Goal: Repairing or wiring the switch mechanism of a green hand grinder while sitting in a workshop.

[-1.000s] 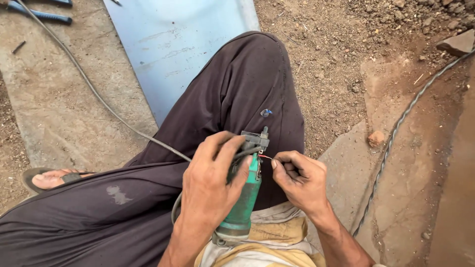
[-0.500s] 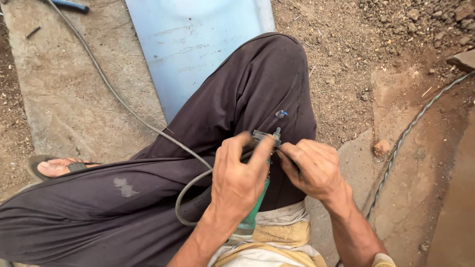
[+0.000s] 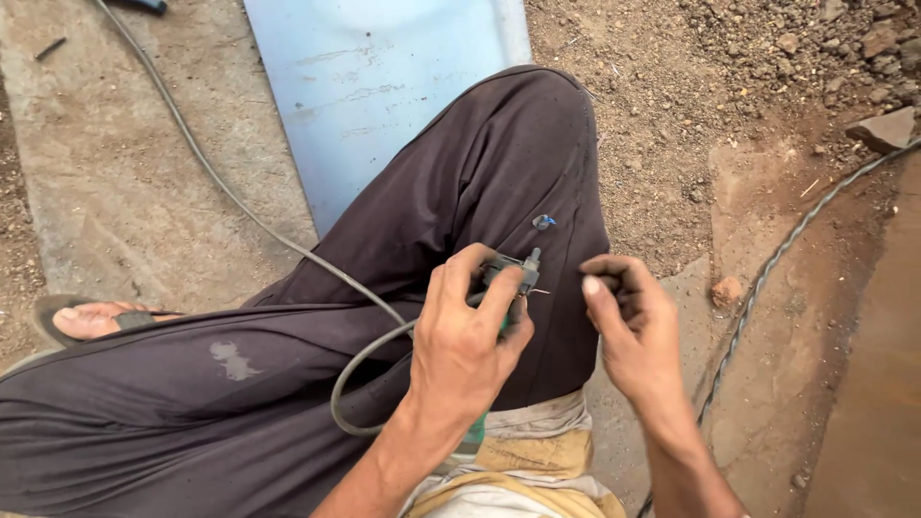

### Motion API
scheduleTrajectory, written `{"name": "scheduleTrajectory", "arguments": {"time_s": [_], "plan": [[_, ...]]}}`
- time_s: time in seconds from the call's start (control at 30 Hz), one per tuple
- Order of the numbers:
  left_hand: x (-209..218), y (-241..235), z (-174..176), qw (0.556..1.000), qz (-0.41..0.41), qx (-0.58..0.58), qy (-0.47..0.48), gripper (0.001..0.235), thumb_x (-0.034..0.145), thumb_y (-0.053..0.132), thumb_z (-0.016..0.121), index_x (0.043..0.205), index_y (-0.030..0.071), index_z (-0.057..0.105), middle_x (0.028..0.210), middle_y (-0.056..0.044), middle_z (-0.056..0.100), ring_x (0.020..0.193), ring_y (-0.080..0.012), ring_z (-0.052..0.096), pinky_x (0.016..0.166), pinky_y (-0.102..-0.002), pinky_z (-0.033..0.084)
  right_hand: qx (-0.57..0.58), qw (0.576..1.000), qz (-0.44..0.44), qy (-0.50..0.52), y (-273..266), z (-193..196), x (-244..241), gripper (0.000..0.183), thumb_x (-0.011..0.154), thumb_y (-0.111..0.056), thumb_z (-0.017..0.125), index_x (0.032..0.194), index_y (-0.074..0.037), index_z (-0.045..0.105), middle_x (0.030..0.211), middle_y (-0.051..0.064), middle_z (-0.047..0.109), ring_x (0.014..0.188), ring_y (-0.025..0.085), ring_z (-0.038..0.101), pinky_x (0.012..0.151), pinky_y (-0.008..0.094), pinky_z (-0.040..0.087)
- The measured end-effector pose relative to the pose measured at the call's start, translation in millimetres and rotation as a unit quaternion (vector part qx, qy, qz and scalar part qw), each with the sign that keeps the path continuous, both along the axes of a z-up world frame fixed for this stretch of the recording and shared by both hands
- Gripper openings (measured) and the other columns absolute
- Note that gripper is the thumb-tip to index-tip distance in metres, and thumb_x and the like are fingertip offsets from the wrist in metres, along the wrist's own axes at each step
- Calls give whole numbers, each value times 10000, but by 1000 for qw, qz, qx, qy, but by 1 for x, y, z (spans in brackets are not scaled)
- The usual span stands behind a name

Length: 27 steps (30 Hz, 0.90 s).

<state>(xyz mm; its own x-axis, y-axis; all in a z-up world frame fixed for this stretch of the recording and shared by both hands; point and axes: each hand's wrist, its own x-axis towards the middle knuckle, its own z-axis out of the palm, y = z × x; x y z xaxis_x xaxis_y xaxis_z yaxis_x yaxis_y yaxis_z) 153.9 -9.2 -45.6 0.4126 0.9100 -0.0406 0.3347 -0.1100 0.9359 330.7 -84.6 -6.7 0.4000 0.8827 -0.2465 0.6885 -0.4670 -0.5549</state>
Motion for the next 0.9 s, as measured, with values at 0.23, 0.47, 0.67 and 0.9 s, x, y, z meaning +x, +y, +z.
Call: {"name": "scheduleTrajectory", "arguments": {"time_s": [0.23, 0.47, 0.67, 0.9], "plan": [[-3, -1, -2, 999, -25, 47, -4, 401, 732, 13, 790, 1121, 54, 702, 1288, -181, 567, 1155, -363, 591, 928, -461, 489, -33, 940, -203, 272, -17, 21, 6, 168, 985, 29, 508, 1075, 79, 641, 1191, 218, 667, 1050, 235, 710, 924, 354, 573], [-8, 12, 6, 991, -35, 131, 14, 314, 690, 67, 800, 984, 72, 690, 1243, -136, 584, 1203, -365, 549, 975, -543, 410, 44, 836, -316, 446, -22, 6, 1, 144, 981, 60, 558, 1052, 127, 664, 1151, 297, 701, 1015, 349, 732, 884, 444, 605], [-1, 4, -7, 995, -48, 86, -15, 282, 773, 36, 779, 1035, 14, 677, 1200, -103, 601, 1205, -313, 558, 995, -451, 455, 43, 834, -340, 433, -22, -2, -5, 151, 906, 78, 610, 1035, 112, 680, 1114, 263, 717, 978, 318, 750, 849, 402, 627], [-6, 7, -10, 995, -24, -29, -91, 235, 746, 3, 770, 954, 20, 662, 1142, -91, 608, 1121, -318, 574, 954, -421, 488, 82, 847, -309, 424, -19, -12, -21, 130, 895, 87, 649, 1013, 111, 697, 1075, 240, 722, 910, 282, 752, 813, 401, 631]]}}
